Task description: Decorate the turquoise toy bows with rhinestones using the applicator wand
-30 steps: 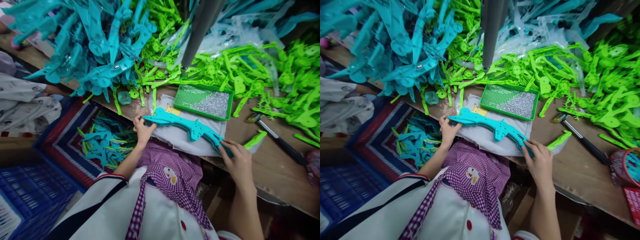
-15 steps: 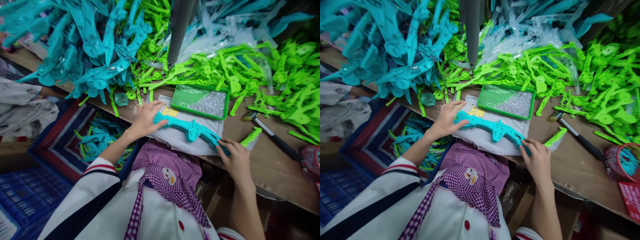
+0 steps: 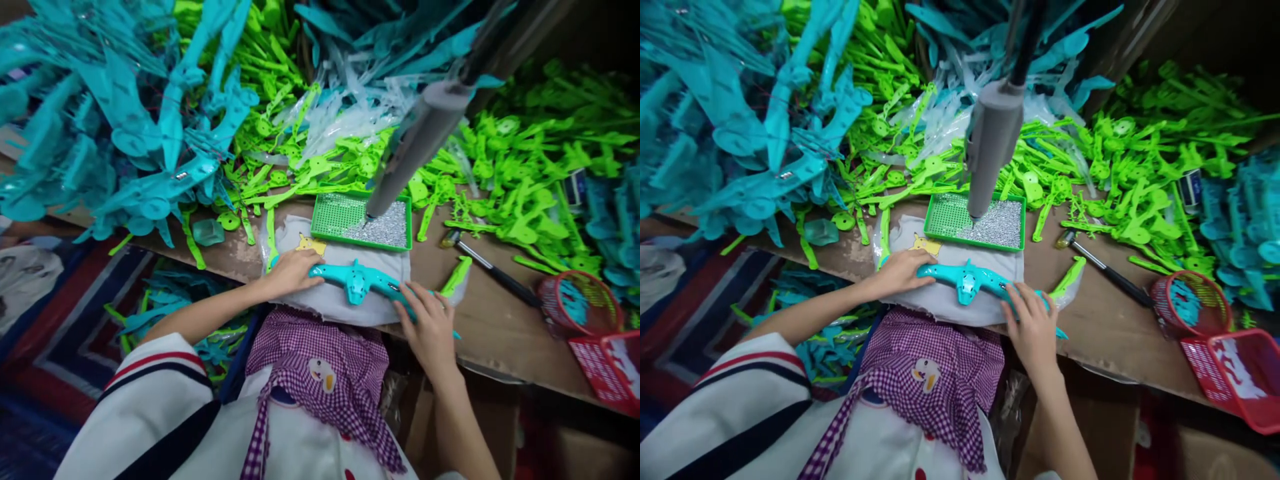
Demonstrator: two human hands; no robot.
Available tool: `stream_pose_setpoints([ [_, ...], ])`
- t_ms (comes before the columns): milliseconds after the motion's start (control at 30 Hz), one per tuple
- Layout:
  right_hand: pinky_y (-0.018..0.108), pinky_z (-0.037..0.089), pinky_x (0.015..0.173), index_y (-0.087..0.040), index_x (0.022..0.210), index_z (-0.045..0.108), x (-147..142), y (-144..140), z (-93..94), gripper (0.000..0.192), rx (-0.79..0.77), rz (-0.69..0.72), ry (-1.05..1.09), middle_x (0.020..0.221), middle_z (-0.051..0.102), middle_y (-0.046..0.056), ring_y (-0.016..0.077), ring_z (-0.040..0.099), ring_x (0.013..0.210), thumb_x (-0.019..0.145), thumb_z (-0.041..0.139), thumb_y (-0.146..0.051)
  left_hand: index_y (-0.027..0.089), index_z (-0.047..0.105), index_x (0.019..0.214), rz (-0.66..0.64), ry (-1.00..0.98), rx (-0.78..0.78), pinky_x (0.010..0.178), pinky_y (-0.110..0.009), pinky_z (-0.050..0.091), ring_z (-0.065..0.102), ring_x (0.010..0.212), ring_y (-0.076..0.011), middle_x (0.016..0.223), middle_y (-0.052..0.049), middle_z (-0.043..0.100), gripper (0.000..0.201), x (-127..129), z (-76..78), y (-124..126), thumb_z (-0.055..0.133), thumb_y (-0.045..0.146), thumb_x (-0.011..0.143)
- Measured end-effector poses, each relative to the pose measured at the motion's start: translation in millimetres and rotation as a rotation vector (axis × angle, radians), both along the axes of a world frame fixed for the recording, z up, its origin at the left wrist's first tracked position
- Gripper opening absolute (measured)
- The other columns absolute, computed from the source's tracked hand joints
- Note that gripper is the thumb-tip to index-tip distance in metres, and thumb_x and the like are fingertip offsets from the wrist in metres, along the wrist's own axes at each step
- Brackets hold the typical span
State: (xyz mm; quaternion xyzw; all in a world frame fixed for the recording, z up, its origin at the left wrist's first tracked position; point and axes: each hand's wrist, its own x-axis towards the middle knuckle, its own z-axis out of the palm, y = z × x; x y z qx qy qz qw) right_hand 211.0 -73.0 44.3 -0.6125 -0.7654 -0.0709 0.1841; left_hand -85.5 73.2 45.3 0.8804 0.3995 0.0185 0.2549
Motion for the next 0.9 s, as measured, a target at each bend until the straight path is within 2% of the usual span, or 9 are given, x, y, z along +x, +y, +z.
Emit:
stream_pose_setpoints([
  [100,0.043,0.038,0.111,-0.021,0.144,0.052,-35,14,-4.3,0.043,0.000,0.186,-0.020,0.139,0.066,0.009,0.0237,0.062,0.129,0.100,0.054,-0.025,0.020,0.067,0.120,-0.022,-0.029,0.035,0.092,-0.040,0.051,0.066,0.109,-0.0273,0.115,-0.009,0.072,0.038,-2,-4.4,-1,0.070,0.042,0.089],
  [167,0.043,0.038,0.112,-0.021,0.147,0.049,-51,22,-11.3,0.045,-0.016,0.258,-0.030,0.143,0.063,0.006,0.0233,0.059,0.133,0.102,0.051,-0.026,0.020,0.065,0.123,-0.037,-0.027,0.071,0.095,-0.041,0.050,0.065,0.112,-0.0272,0.119,-0.009,0.071,0.038,-3,-4.8,-4,0.068,0.041,0.091],
  [300,0.044,0.037,0.113,-0.022,0.152,0.044,-58,27,-19.2,0.050,-0.022,0.250,-0.025,0.145,0.061,0.005,0.0232,0.060,0.133,0.102,0.051,-0.025,0.016,0.061,0.129,-0.081,0.038,0.176,0.101,-0.042,0.047,0.063,0.117,-0.0276,0.130,-0.013,0.066,0.037,4,-1.6,-10,0.064,0.029,0.094],
  [467,0.044,0.035,0.114,-0.021,0.150,0.047,-56,24,-17.3,0.048,-0.034,0.240,-0.028,0.143,0.061,0.005,0.0228,0.061,0.132,0.102,0.052,-0.025,0.014,0.064,0.122,-0.147,0.042,0.110,0.093,-0.037,0.051,0.066,0.111,-0.0264,0.121,-0.012,0.069,0.037,22,0.0,-9,0.068,0.036,0.092],
  [567,0.045,0.034,0.115,-0.019,0.147,0.050,-58,22,-18.7,0.047,-0.034,0.219,-0.036,0.143,0.061,0.006,0.0235,0.062,0.131,0.101,0.053,-0.023,0.013,0.062,0.127,-0.098,0.055,0.191,0.097,-0.040,0.050,0.065,0.114,-0.0270,0.125,-0.013,0.069,0.037,24,-3.2,-15,0.063,0.035,0.097],
  [667,0.045,0.034,0.114,-0.018,0.147,0.049,-59,21,-18.6,0.048,-0.035,0.221,-0.040,0.143,0.062,0.007,0.0243,0.062,0.130,0.100,0.054,-0.021,0.012,0.057,0.137,-0.114,0.057,0.241,0.100,-0.042,0.049,0.063,0.121,-0.0280,0.135,-0.015,0.065,0.045,22,-5.8,-21,0.060,0.035,0.099],
  [767,0.045,0.035,0.114,-0.018,0.148,0.049,-59,23,-16.2,0.049,-0.039,0.236,-0.036,0.142,0.062,0.007,0.0248,0.062,0.130,0.100,0.054,-0.021,0.013,0.055,0.140,-0.147,0.048,0.203,0.100,-0.041,0.050,0.063,0.121,-0.0283,0.138,-0.016,0.063,0.049,23,-4.8,-17,0.061,0.037,0.098],
  [900,0.048,0.035,0.114,-0.020,0.150,0.048,-62,23,-18.3,0.050,-0.064,0.235,0.005,0.144,0.061,0.008,0.0258,0.061,0.132,0.100,0.052,-0.021,0.014,0.065,0.129,-0.147,0.010,0.084,0.093,-0.038,0.054,0.067,0.111,-0.0266,0.123,-0.014,0.070,0.040,28,-3.7,-6,0.067,0.030,0.093],
])
